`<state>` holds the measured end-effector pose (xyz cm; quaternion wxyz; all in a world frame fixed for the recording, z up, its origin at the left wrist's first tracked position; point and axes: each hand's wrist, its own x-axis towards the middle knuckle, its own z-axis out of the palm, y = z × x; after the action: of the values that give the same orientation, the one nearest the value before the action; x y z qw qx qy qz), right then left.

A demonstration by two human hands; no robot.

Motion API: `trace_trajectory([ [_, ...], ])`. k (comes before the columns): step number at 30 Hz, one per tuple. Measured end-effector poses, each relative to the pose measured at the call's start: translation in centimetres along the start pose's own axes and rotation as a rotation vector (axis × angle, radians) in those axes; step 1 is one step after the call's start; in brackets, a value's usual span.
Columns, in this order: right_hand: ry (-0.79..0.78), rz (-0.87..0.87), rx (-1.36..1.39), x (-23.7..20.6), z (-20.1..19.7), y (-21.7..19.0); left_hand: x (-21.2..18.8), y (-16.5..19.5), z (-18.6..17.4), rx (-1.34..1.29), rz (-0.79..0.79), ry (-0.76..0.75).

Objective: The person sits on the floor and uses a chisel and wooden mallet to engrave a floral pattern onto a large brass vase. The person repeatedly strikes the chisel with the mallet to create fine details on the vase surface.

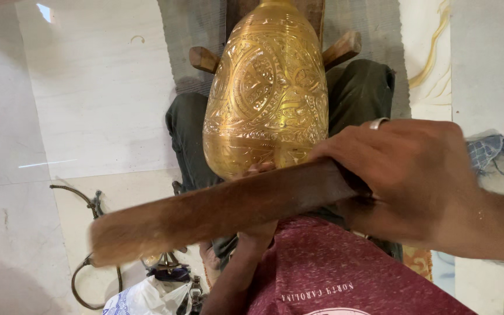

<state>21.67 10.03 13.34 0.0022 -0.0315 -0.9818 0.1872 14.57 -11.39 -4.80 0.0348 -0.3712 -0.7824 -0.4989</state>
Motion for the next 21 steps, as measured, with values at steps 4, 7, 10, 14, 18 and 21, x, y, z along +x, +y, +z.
trace_trajectory([
  [4, -0.327, 0.001, -0.467, 1.1, -1.7, -1.6, -0.8, -0.4, 0.5, -0.568, -0.223, 0.116],
  [7, -0.053, -0.06, -0.2, 2.0, -2.3, -2.0, -1.5, -1.1, 0.6, -0.388, -0.169, 0.085],
  [10, -0.294, 0.066, -0.211, 2.2, -2.4, -2.2, -1.8, -1.6, 0.2, -0.5, -0.214, 0.029],
  [14, -0.341, 0.055, -0.318, 2.4, -2.6, -2.2, -2.3, -2.0, -0.4, 0.103, -0.057, 0.103],
  [18, -0.491, 0.115, -0.38, 3.1, -3.2, -2.0, -3.5, -3.4, 0.4, 0.075, -0.217, 0.089],
  [21, -0.388, 0.101, -0.26, 3.7, -3.5, -2.0, -5.4, -5.4, 1.4, 0.372, 0.114, -0.016],
])
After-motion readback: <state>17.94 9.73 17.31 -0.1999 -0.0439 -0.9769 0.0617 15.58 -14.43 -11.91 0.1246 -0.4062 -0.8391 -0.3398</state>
